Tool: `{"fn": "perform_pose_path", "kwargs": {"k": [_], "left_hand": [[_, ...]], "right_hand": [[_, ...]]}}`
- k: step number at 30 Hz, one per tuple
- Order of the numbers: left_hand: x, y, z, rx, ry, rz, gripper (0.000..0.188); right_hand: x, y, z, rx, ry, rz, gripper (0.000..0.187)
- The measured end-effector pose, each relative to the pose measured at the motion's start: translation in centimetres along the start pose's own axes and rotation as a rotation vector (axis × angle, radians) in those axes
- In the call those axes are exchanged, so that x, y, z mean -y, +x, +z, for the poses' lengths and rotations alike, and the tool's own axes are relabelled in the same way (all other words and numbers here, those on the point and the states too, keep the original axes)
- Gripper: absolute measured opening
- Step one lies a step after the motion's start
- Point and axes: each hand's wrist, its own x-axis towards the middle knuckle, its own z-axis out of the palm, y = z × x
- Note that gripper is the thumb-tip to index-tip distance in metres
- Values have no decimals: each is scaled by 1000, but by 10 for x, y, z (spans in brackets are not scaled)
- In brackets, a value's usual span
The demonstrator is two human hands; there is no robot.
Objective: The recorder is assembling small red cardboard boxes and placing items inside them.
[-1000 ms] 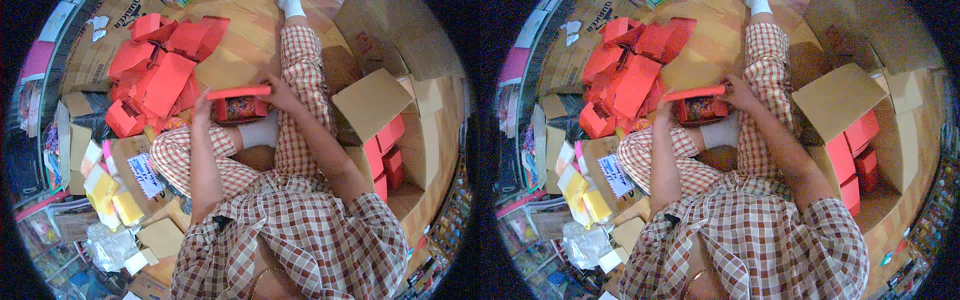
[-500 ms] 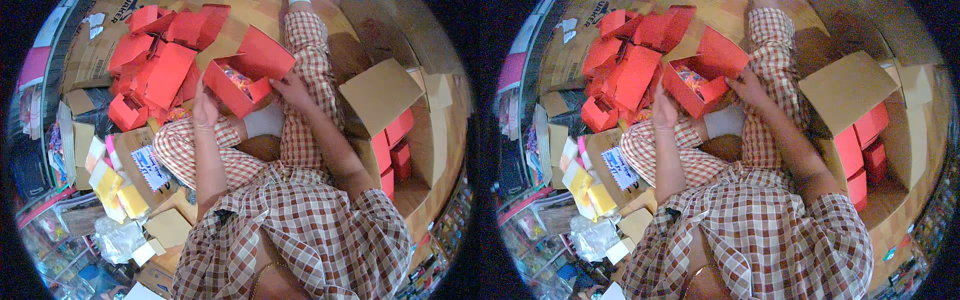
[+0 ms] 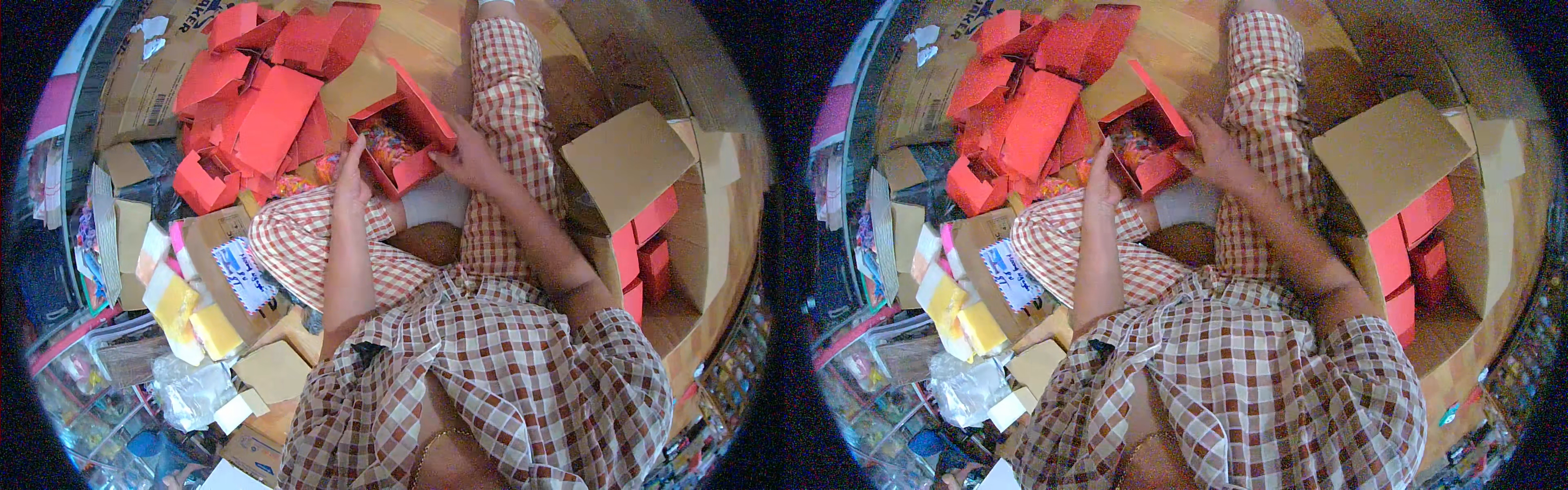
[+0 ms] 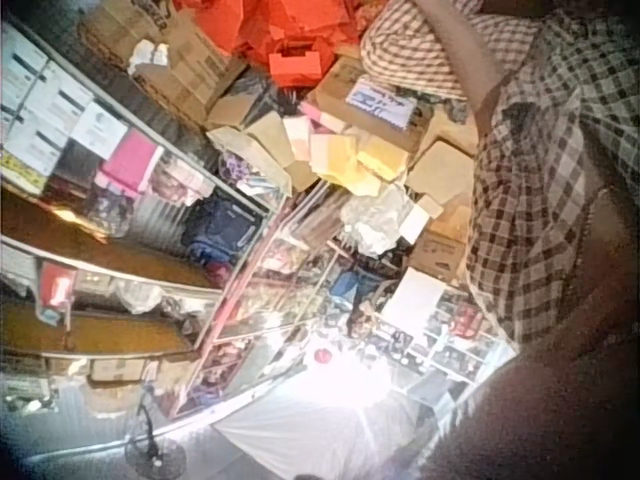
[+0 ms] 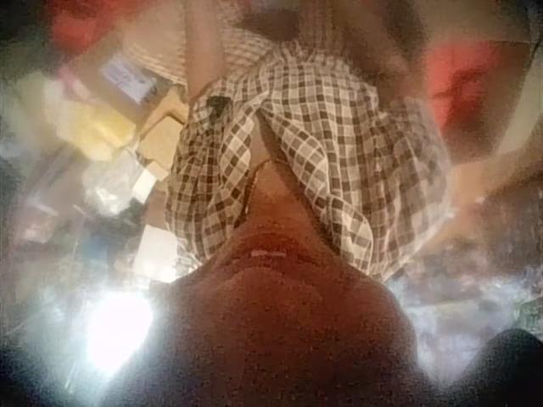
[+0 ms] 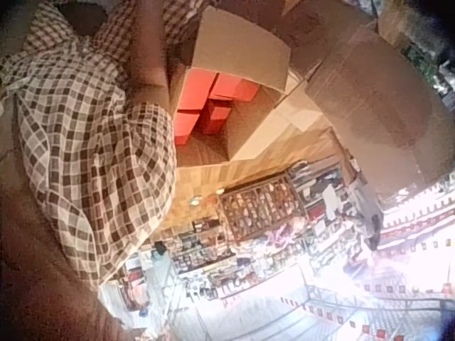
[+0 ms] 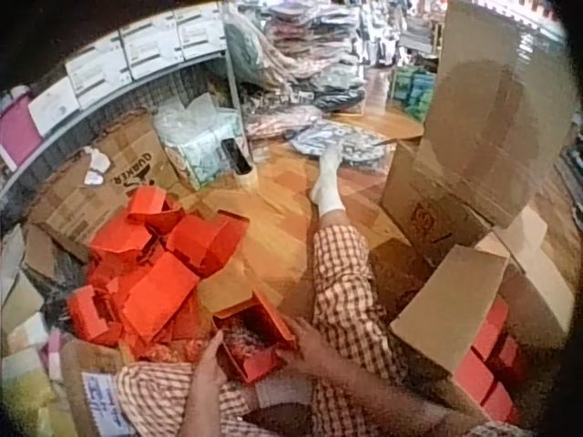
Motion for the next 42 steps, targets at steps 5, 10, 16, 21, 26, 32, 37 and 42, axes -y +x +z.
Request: {"fn": "perform_pose_path", "kwargs": {"k": [5, 10, 16, 21, 26, 32, 37, 42], "left_hand": [[-6, -7, 6, 104, -119, -173, 59], [-8, -4, 20, 67, -74, -168, 61], [-6, -14, 38, -110, 56, -121, 45], [3, -37, 53, -107, 383, 130, 56], [10, -57, 51, -9, 246, 128, 77], [5, -59, 42, 26, 167, 241, 68], [9, -62, 57, 125, 151, 216, 47], [25, -64, 68, -46, 128, 65, 49]], "right_hand": [[1, 3, -1, 24, -40, -172, 68], [23, -9, -8, 183, -247, -138, 77], [36, -26, -19, 153, 16, -350, 84], [43, -39, -21, 45, 158, -128, 54], [49, -36, -9, 12, 199, 136, 61], [47, -34, 7, -76, -188, -97, 69], [47, -36, 11, -93, -159, -54, 66], [39, -31, 9, -127, -104, -27, 64]]}}
